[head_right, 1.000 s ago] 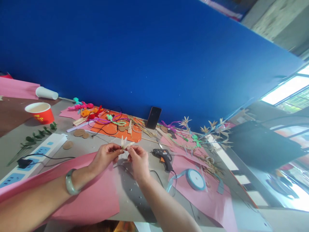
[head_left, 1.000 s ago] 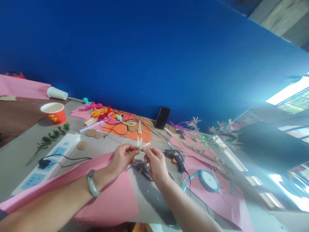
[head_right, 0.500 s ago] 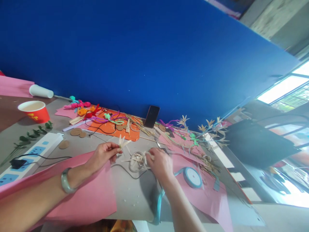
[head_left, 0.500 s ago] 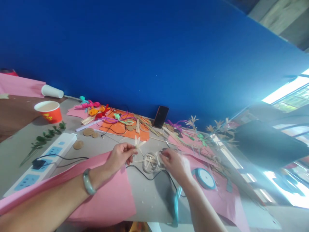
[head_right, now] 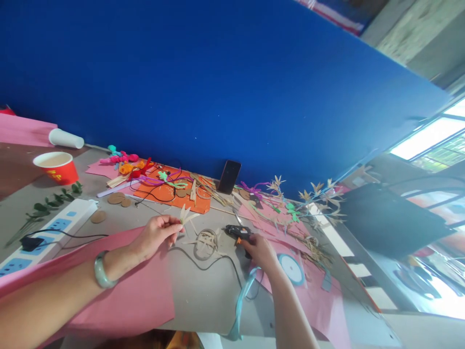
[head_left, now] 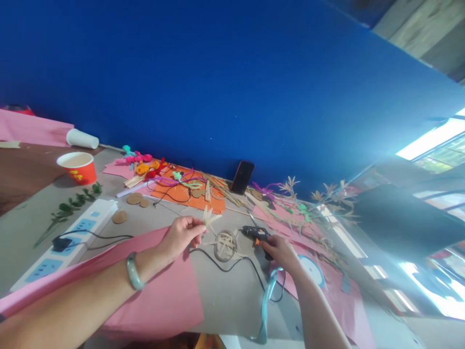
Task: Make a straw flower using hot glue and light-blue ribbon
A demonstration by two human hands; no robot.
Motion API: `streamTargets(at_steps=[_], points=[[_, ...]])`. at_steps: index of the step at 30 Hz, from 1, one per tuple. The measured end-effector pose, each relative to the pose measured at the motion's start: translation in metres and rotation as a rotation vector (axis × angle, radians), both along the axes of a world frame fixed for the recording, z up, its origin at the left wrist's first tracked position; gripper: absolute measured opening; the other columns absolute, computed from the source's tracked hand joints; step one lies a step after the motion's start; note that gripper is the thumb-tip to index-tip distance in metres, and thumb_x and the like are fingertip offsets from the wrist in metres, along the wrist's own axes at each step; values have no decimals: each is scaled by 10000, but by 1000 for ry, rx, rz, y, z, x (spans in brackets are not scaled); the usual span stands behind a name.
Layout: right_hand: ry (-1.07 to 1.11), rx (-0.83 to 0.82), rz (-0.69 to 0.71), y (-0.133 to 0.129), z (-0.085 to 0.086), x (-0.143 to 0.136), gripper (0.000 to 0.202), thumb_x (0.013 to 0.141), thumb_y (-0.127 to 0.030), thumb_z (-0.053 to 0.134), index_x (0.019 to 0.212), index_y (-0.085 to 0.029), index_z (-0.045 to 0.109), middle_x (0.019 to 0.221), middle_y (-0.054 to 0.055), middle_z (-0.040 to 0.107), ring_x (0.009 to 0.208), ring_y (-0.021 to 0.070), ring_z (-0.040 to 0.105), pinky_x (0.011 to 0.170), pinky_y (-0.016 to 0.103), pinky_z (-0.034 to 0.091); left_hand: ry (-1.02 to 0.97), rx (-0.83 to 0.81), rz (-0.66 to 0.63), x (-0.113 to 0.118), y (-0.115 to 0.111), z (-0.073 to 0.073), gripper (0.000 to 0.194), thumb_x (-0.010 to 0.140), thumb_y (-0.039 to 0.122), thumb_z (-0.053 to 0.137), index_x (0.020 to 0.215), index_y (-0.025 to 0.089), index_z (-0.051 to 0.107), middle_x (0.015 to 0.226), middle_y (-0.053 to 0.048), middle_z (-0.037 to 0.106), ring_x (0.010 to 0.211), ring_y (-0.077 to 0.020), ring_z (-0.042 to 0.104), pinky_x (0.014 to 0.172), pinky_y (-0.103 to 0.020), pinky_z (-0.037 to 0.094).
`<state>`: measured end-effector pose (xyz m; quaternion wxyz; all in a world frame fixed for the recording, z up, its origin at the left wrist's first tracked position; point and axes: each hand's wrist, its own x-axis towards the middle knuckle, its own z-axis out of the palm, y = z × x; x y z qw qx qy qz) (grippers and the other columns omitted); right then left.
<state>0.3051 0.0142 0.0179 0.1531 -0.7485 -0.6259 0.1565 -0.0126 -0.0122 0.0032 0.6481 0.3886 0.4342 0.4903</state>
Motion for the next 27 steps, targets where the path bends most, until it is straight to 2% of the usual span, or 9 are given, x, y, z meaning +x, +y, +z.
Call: streamTargets(at_steps=[3, 5, 8, 12, 17, 21, 27], points=[[95, -87, 41, -2, 5, -1, 262, 720, -393, 579, 574, -176, 556, 443, -35, 489, 440, 138, 484, 446, 255, 310, 8, 9, -1, 0, 1, -2, 185, 728, 284, 680, 761, 110, 628, 531, 2, 609, 418, -70, 506, 426, -182, 424], [174, -74, 42, -6, 10, -3, 243, 731, -404, 565, 651, -175, 562, 498, -38, 498, 472, 137, 491, 453, 252, 334, 12, 17, 7, 0, 2, -3, 173, 732, 277, 672, 763, 112, 632, 547, -4, 619, 428, -74, 516, 441, -189, 438], [412, -26, 67, -17, 20, -9, 235, 732, -415, 594, 743, -186, 541, 590, -33, 540, 525, 136, 521, 491, 251, 387, 19, 25, 7, 0, 3, -4, 157, 731, 263, 663, 762, 111, 636, 549, -4, 620, 443, -78, 532, 462, -192, 454], [658, -105, 142, -36, 35, -24, 255, 763, -426, 606, 790, -203, 484, 600, -17, 594, 476, 146, 554, 487, 271, 414, 28, 22, 1, 0, 3, -1, 158, 717, 253, 661, 758, 102, 640, 522, 4, 604, 447, -82, 543, 474, -194, 467], [684, -13, 191, -53, 50, -47, 235, 776, -404, 608, 800, -188, 518, 535, -15, 587, 466, 144, 542, 483, 262, 391, 6, 6, 23, 0, 2, 3, 137, 698, 219, 651, 760, 100, 620, 567, -6, 637, 448, -72, 537, 439, -178, 444], [629, -32, 232, -62, 61, -68, 266, 774, -418, 625, 719, -162, 578, 522, 1, 582, 480, 128, 506, 487, 251, 360, 36, -6, 40, 1, 2, 5, 122, 700, 206, 637, 752, 98, 613, 595, -15, 655, 403, -53, 493, 390, -169, 392], [559, -64, 229, -71, 60, -94, 395, 738, -524, 645, 622, -146, 626, 530, 7, 546, 503, 130, 486, 477, 245, 357, 78, -11, 29, 2, -1, 8, 98, 720, 201, 627, 742, 106, 614, 544, -2, 636, 361, -50, 464, 373, -172, 344]])
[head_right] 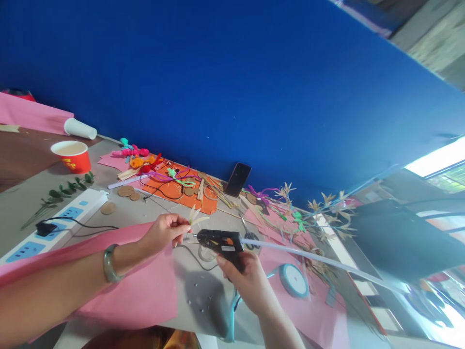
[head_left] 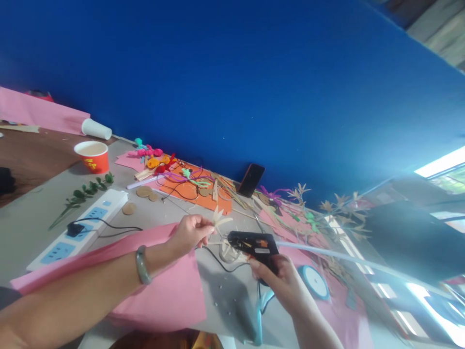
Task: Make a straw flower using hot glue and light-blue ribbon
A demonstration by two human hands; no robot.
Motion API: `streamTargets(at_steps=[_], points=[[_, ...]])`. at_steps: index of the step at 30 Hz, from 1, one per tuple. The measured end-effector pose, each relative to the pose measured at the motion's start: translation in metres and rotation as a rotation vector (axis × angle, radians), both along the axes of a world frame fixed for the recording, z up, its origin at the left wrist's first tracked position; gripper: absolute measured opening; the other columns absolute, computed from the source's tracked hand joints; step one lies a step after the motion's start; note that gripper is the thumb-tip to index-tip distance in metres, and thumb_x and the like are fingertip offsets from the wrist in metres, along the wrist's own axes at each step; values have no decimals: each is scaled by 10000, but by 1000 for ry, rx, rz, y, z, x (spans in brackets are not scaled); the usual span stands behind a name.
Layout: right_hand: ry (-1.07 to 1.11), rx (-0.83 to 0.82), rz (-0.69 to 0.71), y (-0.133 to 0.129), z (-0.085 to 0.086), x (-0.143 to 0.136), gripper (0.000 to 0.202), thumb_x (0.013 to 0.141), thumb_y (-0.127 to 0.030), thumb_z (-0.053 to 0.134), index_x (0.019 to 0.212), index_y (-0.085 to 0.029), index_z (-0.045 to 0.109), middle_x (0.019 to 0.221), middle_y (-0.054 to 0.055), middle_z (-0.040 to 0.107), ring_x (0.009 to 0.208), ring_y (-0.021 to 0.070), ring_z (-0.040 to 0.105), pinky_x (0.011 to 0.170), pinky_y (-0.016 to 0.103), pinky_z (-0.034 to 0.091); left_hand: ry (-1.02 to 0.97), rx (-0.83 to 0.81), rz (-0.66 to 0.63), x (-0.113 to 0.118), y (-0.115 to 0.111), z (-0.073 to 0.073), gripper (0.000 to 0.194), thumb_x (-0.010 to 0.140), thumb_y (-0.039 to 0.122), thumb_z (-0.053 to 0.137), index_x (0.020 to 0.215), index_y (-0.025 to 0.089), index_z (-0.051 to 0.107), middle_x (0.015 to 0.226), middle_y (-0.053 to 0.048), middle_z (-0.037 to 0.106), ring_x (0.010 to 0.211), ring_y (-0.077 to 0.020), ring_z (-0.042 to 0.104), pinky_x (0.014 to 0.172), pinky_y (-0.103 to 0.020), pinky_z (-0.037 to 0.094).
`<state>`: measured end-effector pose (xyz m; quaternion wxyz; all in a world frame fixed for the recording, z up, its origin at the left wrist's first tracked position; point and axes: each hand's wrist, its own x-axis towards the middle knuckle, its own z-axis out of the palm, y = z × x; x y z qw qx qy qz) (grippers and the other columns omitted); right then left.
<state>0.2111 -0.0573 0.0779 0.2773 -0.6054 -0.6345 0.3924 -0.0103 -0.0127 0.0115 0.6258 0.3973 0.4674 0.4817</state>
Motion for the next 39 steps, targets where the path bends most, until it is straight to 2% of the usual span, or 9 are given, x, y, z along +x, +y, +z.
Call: streamTargets(at_steps=[5, 8, 13, 20, 29, 39], points=[[-138, 141, 64, 6, -1, -11, 406, 783, -514, 607, 604, -151, 635, 482, -15, 466, 445, 111, 404, 405, 228, 297, 13, -16, 2, -1, -1, 3, 67, 715, 178, 618, 737, 115, 613, 482, 21, 598, 343, -47, 433, 374, -170, 321], [-183, 217, 95, 8, 2, -16, 388, 817, -497, 582, 649, -150, 629, 504, -26, 433, 450, 103, 363, 405, 225, 281, 8, -19, 2, -1, 0, 2, 67, 701, 168, 613, 747, 119, 618, 554, -5, 644, 360, -49, 450, 379, -176, 331], [-186, 244, 120, 8, 4, -21, 354, 835, -478, 562, 752, -143, 640, 542, -28, 428, 480, 112, 373, 429, 230, 296, -7, -1, 4, -1, 0, 0, 99, 691, 182, 622, 764, 115, 628, 627, -31, 676, 388, -58, 484, 384, -181, 353], [-295, 330, 105, 10, 1, -20, 386, 854, -483, 537, 661, -155, 603, 501, -38, 382, 426, 98, 317, 372, 229, 248, -38, 21, -19, -1, -1, 0, 119, 705, 193, 626, 785, 105, 628, 671, -48, 695, 388, -50, 487, 380, -173, 355], [-478, 442, 157, 9, -3, -19, 383, 907, -467, 474, 653, -184, 520, 562, 16, 508, 490, 137, 451, 403, 232, 280, -53, 50, -42, -1, 0, 0, 118, 707, 207, 644, 764, 106, 626, 685, -54, 706, 388, -49, 503, 374, -165, 354], [-552, 522, 185, 8, -2, -18, 382, 922, -464, 460, 646, -201, 481, 546, 8, 505, 492, 141, 462, 444, 246, 319, -105, 43, -74, -2, -1, 4, 111, 720, 210, 631, 765, 110, 615, 738, -55, 709, 403, -43, 512, 371, -159, 348]])
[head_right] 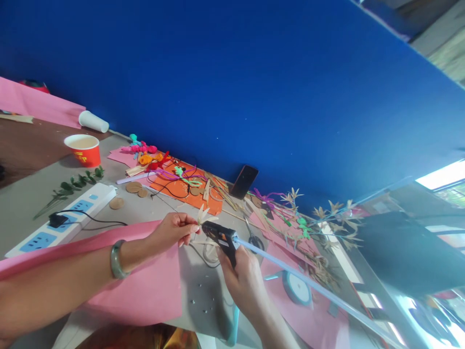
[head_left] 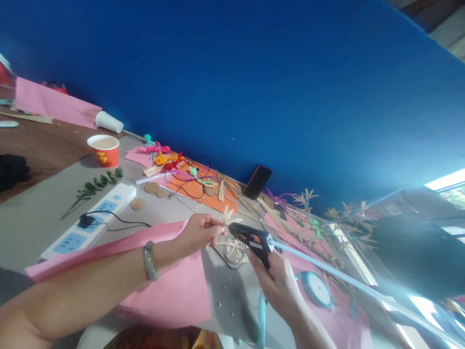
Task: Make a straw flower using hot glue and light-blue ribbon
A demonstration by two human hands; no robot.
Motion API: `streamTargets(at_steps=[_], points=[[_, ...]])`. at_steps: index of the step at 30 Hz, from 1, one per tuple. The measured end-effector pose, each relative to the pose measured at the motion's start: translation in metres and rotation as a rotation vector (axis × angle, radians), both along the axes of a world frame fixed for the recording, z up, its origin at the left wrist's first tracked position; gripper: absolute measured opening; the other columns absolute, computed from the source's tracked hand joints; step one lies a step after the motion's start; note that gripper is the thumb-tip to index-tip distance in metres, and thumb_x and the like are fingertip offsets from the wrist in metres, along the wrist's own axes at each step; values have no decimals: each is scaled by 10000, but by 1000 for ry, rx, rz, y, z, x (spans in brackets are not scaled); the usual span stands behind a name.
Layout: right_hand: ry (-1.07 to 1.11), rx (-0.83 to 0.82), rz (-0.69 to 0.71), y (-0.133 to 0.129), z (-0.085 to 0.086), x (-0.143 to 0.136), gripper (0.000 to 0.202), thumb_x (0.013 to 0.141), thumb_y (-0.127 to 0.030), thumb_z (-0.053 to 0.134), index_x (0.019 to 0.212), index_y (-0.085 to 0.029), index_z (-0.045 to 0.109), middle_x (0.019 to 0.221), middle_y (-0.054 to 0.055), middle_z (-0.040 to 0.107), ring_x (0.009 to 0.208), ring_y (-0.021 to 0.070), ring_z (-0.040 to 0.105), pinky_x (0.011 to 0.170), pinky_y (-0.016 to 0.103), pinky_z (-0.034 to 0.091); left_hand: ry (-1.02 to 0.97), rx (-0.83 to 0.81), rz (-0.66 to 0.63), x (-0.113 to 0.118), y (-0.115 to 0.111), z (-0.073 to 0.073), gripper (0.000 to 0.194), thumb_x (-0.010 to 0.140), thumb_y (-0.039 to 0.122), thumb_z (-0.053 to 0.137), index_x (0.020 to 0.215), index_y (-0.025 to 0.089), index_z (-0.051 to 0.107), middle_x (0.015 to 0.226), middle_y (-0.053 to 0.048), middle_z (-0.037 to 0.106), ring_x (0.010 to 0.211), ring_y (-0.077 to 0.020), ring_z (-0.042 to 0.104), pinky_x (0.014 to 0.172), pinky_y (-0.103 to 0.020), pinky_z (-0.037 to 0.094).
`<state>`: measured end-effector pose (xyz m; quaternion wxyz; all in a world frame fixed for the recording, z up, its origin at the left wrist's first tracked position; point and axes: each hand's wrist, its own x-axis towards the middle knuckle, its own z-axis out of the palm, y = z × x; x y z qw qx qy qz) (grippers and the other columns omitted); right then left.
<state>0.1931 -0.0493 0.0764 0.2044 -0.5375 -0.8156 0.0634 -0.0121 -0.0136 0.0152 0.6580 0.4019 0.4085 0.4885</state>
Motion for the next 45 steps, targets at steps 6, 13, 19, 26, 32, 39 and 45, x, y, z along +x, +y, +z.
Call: streamTargets(at_steps=[6, 13, 19, 26, 32, 39, 45], points=[[-29, 24, 7, -1, 1, 0, 376, 934, -455, 447, 652, -208, 477, 511, -16, 454, 462, 133, 424, 457, 255, 320, -15, 2, -2, 0, -1, 2, 116, 722, 216, 629, 761, 109, 604, 743, -61, 707, 397, -38, 500, 368, -157, 335], [-48, 58, 4, -1, 0, 2, 370, 929, -454, 453, 649, -213, 475, 493, -20, 451, 448, 138, 436, 446, 258, 310, -49, 7, -8, 0, -1, 2, 151, 720, 249, 646, 756, 111, 596, 758, -68, 711, 395, -34, 499, 367, -154, 327], [-49, 46, 14, -2, 1, 2, 373, 935, -441, 441, 642, -214, 477, 501, -12, 464, 461, 144, 452, 455, 260, 326, -28, 0, -9, 0, -1, 2, 143, 717, 242, 649, 756, 113, 602, 768, -74, 715, 404, -40, 509, 366, -152, 331], [-54, 68, 12, -2, 2, 3, 364, 933, -444, 447, 645, -222, 458, 492, -20, 440, 442, 145, 445, 449, 266, 311, -32, -3, -9, -1, -2, 3, 138, 722, 238, 647, 757, 112, 601, 759, -66, 712, 401, -34, 499, 372, -152, 331], [-48, 65, -1, -3, 1, 2, 349, 923, -437, 463, 651, -219, 480, 486, -16, 456, 436, 146, 451, 426, 261, 297, -36, -5, -11, 0, -1, 2, 126, 724, 235, 644, 754, 117, 609, 750, -61, 711, 399, -37, 499, 372, -156, 326], [-50, 80, 15, -3, 1, 2, 369, 930, -440, 447, 631, -224, 457, 479, -17, 449, 429, 145, 451, 434, 263, 307, -14, 8, -15, 0, -1, 0, 127, 730, 238, 633, 757, 117, 607, 767, -68, 717, 404, -38, 507, 374, -158, 333], [-59, 100, 33, -3, -2, 4, 357, 928, -438, 456, 643, -225, 452, 479, -22, 439, 427, 142, 441, 440, 264, 304, -13, 5, -16, 0, 0, 0, 112, 735, 223, 624, 770, 118, 606, 782, -73, 720, 407, -37, 505, 374, -154, 333]])
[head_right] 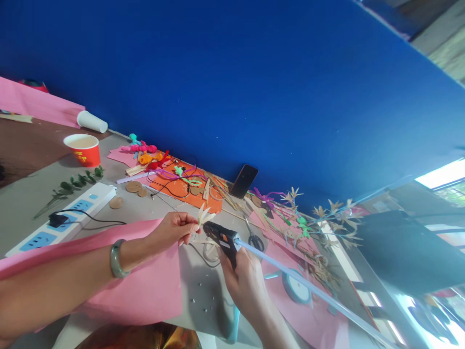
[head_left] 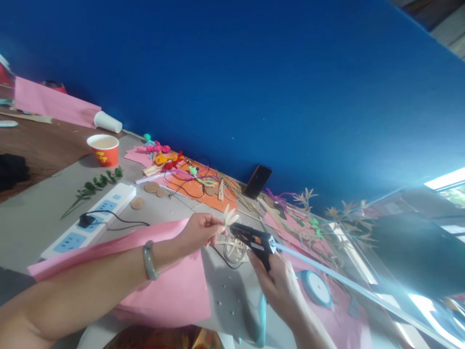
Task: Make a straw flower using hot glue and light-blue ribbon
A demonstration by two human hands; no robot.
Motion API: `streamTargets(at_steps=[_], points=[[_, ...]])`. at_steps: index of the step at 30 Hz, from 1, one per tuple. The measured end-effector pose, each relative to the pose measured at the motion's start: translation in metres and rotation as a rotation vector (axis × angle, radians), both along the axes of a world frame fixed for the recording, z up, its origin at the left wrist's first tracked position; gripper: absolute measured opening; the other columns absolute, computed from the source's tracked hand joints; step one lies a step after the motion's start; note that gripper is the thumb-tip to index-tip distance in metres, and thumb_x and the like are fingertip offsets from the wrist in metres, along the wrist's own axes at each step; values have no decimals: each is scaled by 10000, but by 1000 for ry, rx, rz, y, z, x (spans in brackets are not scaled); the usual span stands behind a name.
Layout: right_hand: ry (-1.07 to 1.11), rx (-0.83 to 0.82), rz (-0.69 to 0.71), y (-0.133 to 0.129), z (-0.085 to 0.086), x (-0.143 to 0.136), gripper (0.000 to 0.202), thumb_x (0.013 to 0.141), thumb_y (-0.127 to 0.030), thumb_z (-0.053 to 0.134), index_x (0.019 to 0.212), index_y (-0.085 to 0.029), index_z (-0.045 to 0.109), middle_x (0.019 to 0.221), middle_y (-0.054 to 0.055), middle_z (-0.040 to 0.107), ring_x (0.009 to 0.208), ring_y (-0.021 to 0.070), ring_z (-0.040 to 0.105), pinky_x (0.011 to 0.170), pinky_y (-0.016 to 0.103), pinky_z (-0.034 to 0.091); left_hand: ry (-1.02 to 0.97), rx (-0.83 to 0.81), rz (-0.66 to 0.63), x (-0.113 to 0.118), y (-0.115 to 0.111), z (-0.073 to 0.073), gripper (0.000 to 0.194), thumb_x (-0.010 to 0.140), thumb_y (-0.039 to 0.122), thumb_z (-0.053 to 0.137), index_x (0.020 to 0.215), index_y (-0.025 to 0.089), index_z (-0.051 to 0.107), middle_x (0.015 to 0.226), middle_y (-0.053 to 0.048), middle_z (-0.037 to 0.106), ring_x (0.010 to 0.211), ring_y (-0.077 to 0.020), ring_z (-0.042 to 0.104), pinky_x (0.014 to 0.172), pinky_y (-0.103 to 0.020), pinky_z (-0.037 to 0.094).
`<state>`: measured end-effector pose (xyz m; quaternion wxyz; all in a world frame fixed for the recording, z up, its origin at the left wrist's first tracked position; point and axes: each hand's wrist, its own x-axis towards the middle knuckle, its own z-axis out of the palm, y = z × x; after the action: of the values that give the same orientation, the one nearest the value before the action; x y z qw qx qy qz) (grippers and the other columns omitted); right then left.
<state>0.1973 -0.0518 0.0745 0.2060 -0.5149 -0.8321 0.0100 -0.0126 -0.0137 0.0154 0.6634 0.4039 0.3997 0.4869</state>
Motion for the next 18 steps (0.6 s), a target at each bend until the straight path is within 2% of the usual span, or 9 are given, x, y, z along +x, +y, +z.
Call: streamTargets(at_steps=[11, 18], points=[[-5, 22, -14, -1, 2, -1, 378, 929, -437, 456, 612, -234, 416, 463, -29, 420, 409, 131, 410, 431, 260, 291, 0, 1, -10, 0, -1, 2, 120, 729, 224, 628, 770, 112, 609, 763, -71, 718, 402, -36, 503, 378, -159, 331], [17, 25, 3, -3, 6, -1, 344, 935, -430, 450, 678, -207, 500, 445, -49, 409, 370, 120, 367, 431, 258, 294, -7, 0, 1, 0, -1, 0, 121, 732, 219, 628, 774, 107, 609, 745, -56, 709, 393, -31, 492, 380, -161, 330]])
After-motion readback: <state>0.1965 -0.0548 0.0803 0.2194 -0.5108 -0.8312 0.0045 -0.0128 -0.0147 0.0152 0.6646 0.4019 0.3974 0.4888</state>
